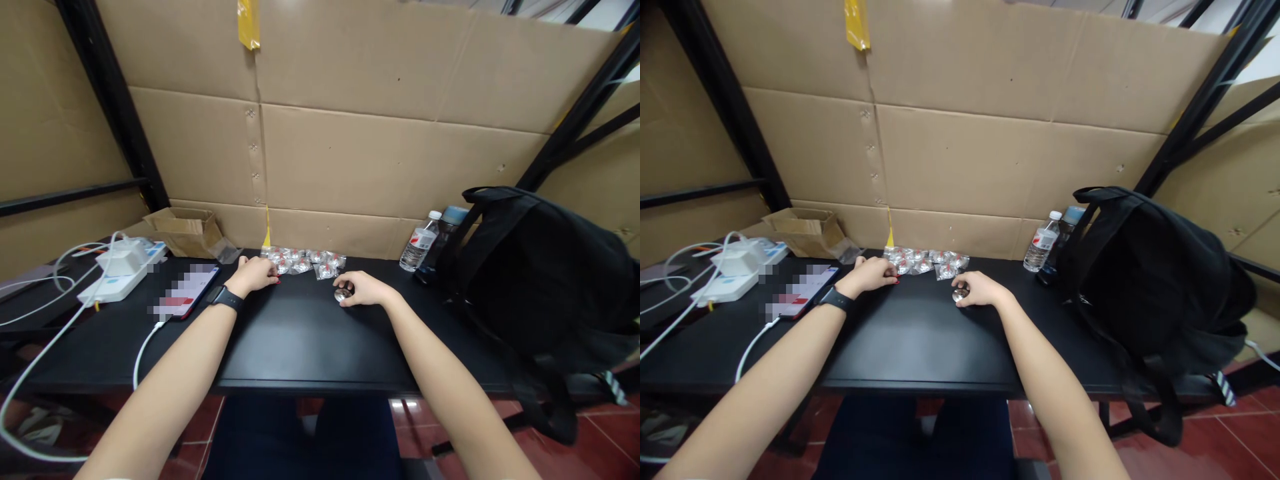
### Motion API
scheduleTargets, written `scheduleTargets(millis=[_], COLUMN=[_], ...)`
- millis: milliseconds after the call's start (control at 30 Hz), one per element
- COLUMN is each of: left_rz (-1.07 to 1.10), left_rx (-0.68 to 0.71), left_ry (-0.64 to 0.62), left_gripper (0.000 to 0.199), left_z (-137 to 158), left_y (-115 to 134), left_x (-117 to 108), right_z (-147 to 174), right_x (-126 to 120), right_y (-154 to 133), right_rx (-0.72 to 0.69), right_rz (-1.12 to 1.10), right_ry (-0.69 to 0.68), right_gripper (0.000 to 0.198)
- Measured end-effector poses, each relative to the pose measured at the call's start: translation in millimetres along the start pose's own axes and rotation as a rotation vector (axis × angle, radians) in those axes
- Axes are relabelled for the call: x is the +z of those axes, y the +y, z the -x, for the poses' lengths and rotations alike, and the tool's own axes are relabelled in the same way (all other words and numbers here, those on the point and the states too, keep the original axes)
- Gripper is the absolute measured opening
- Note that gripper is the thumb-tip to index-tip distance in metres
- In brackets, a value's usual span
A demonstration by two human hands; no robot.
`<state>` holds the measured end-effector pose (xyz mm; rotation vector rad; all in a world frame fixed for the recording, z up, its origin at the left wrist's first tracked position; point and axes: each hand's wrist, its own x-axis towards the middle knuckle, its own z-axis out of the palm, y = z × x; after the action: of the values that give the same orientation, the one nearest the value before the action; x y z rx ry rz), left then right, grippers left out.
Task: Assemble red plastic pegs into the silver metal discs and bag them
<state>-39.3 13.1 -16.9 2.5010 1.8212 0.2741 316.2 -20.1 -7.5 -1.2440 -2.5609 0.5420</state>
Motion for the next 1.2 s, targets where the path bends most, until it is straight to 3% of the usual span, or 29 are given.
scheduleTargets(millis=[267, 433, 567, 733, 900, 1067, 1200], left_rz=[0.034, 0.130, 0.278, 0.438, 0.440, 0.419, 0.410], left_rx=[0.003, 0.055, 0.137, 0.257, 0.220, 0.243, 0.230], left_ry=[0.054, 0.189, 0.260, 0.332, 0.370, 0.352, 0.426], left_gripper=[0.018, 0.016, 0.015, 0.011, 0.011, 0.015, 0.017], left_z=[-1, 4, 10, 17, 22, 23, 25], left_y=[12, 24, 47, 81, 98, 102, 106], left_x=[10, 3, -3, -3, -3, -3, 0], right_z=[1, 2, 1, -4, -11, -14, -14], right_x=[4, 5, 6, 12, 22, 31, 34], right_y=[-2, -13, -25, -37, -47, -55, -58], right_rx=[0.057, 0.044, -0.027, -0.137, -0.133, -0.158, -0.163], right_rz=[-0.033, 0.029, -0.059, -0.205, -0.335, -0.444, -0.466], right_ry=[0.051, 0.136, 0.194, 0.451, 0.668, 0.691, 0.695], right_gripper=[0.042, 0.048, 0.048, 0.040, 0.035, 0.035, 0.035])
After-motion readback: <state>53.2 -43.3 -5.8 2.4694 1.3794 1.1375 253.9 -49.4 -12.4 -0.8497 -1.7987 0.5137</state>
